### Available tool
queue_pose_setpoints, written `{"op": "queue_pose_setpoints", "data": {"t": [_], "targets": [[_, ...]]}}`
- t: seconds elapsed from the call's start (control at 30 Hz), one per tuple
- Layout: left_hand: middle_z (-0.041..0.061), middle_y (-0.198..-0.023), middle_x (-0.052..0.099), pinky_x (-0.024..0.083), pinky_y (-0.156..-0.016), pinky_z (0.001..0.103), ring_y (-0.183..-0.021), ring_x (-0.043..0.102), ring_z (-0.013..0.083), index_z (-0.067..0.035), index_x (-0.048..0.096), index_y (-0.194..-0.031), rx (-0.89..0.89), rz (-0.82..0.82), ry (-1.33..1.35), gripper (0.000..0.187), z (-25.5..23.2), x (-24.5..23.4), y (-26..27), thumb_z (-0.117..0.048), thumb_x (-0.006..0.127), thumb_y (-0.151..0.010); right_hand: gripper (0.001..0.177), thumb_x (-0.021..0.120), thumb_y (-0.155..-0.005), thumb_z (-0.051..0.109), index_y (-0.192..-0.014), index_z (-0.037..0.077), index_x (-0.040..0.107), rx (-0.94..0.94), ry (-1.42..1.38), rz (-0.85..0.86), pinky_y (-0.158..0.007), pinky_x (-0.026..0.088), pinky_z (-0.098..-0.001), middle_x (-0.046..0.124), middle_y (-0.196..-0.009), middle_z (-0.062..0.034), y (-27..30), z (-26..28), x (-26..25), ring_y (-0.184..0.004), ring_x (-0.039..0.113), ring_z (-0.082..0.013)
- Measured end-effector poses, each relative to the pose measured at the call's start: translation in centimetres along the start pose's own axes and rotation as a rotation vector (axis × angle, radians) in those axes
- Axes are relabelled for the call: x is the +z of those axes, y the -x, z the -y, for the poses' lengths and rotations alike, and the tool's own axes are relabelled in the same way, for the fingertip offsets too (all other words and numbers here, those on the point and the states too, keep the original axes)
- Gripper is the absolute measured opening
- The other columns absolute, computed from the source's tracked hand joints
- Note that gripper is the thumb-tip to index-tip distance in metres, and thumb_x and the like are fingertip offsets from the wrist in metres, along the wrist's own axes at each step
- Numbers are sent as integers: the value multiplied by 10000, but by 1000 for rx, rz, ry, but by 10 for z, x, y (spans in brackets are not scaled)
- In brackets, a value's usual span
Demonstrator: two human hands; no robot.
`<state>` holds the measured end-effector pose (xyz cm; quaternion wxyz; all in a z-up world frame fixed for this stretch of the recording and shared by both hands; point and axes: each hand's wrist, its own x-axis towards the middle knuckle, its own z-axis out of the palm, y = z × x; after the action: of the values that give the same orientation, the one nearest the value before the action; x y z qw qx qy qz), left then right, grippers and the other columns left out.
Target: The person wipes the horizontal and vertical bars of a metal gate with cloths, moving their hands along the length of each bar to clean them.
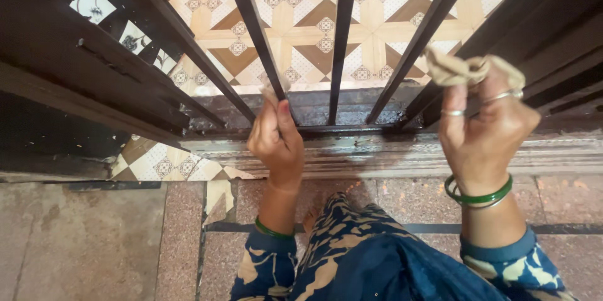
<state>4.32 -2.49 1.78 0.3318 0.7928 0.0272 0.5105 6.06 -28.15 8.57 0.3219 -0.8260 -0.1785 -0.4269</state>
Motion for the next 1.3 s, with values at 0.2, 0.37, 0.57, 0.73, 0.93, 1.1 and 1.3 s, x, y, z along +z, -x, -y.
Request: {"op": "queue_pose_setpoints", "data": {"t": [0.2, 0.37, 0.57, 0.73, 0.93, 1.1, 1.3], "targets": [[263, -1218, 726, 638, -756, 320, -929, 787, 246, 11, 677, -1234, 37, -34, 102, 217, -21, -11, -8, -142, 594, -1104, 181, 707, -1069, 189, -1063, 11, 739, 170, 142, 210, -600, 516, -341, 671, -732, -131, 56, -17, 16, -632, 671, -199], [258, -1404, 634, 634, -967, 326, -1263, 696, 344, -16, 541, -1433, 220, -136, 233, 311, -46, -6, -55, -209, 445, -1209, 284, 764, -946, 326, -829, 68, 747, 186, 426, 619, -442, 456, -356, 615, -520, -91, 78, -27, 18, -422, 574, -200], [103, -1363, 678, 582, -712, 206, -920, 700, 75, -99, 556, -1435, 167, -211, 261, 287, -74, -2, -107, -244, 519, -1190, 248, 703, -1013, 240, -998, -6, 732, 17, -44, 247, -545, 501, -327, 683, -725, -138, 31, 1, -15, -624, 664, -187], [109, -1180, 761, 450, -476, 201, -680, 696, 25, -53, 655, -1294, 249, -266, 137, 234, -68, 3, -117, -195, 629, -1111, 269, 564, -1210, 81, -1439, -57, 540, -239, -129, 45, -937, 638, -335, 720, -1216, -187, -41, 38, -23, -1108, 747, -251], [92, -1070, 750, 576, -539, 185, -795, 757, 80, 4, 559, -1414, 230, -133, 119, 313, -46, -1, -79, -187, 637, -1179, 219, 475, -1261, 69, -1472, 21, 442, -289, -328, 11, -883, 596, -297, 689, -1248, -151, -84, 41, 12, -1061, 726, -250], [168, -996, 740, 590, -648, 342, -829, 756, 255, 71, 598, -1294, 177, -38, -54, 309, -42, -12, -52, -142, 674, -1084, 244, 433, -1256, 131, -1430, -22, 356, -99, -496, -35, -805, 605, -260, 686, -1141, -157, -50, 44, 45, -945, 731, -196], [208, -987, 727, 621, -766, 418, -883, 758, 348, 58, 609, -1228, 70, 71, -89, 290, -28, -12, -22, -156, 664, -1040, 194, 463, -1159, 73, -1300, -59, 479, 57, -474, 83, -736, 553, -270, 626, -1037, -159, 16, 31, 63, -851, 673, -171]]}}
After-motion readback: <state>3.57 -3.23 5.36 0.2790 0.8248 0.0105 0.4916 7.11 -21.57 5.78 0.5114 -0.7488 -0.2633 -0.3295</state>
